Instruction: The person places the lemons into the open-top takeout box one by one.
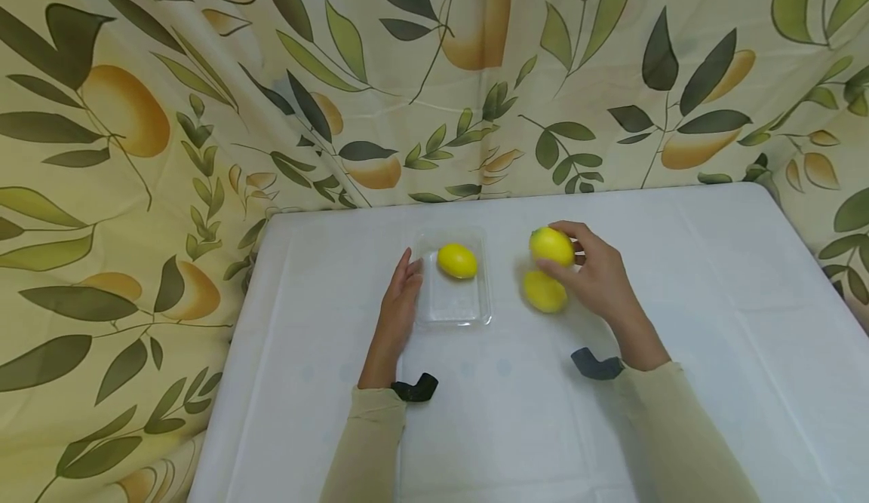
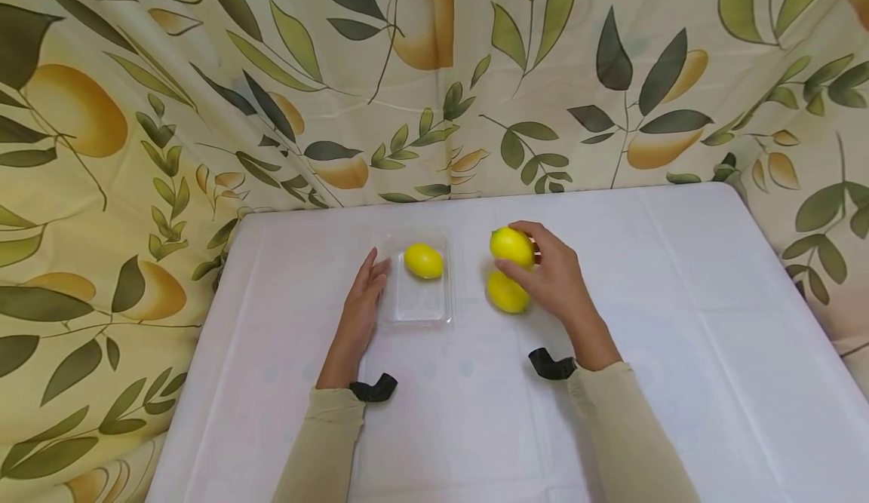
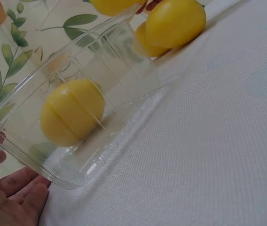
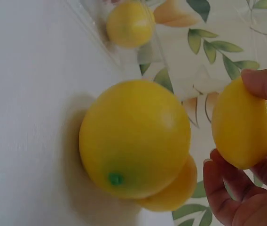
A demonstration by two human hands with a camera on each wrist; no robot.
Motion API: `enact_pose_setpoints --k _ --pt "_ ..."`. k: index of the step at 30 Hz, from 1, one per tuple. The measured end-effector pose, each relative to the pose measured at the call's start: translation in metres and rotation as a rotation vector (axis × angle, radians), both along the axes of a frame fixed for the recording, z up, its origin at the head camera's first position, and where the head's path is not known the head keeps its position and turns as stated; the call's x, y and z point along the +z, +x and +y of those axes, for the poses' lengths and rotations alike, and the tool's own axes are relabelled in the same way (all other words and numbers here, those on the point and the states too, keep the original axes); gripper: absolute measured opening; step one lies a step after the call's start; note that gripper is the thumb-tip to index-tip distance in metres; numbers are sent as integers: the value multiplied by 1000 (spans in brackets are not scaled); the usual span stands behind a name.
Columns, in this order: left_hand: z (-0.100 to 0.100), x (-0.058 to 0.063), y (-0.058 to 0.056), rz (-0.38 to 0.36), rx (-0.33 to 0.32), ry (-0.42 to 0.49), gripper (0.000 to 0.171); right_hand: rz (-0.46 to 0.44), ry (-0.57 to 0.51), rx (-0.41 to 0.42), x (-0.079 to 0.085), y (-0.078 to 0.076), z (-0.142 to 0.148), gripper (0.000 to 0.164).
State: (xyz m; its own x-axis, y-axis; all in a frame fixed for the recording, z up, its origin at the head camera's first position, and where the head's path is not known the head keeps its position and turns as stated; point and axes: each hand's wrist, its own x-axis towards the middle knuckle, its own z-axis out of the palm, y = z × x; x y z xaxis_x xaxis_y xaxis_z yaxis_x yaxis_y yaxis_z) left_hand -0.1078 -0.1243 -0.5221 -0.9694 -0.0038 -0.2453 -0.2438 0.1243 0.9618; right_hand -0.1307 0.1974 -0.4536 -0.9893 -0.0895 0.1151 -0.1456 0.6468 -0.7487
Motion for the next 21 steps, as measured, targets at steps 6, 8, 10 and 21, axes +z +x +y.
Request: enact_pose_setpoints --k 6,8,10,21 --pt "0 -1 0 8 -4 10 52 -27 -37 32 1 -2 -15 64" --pt "-1 -1 0 9 -5 9 54 -18 -34 51 2 -2 -19 67" --pt "-1 -1 0 10 -5 10 54 5 -38 74 3 -2 -24 67" --pt "-2 -2 -1 2 -5 2 51 -40 -82 132 6 -6 -53 61"
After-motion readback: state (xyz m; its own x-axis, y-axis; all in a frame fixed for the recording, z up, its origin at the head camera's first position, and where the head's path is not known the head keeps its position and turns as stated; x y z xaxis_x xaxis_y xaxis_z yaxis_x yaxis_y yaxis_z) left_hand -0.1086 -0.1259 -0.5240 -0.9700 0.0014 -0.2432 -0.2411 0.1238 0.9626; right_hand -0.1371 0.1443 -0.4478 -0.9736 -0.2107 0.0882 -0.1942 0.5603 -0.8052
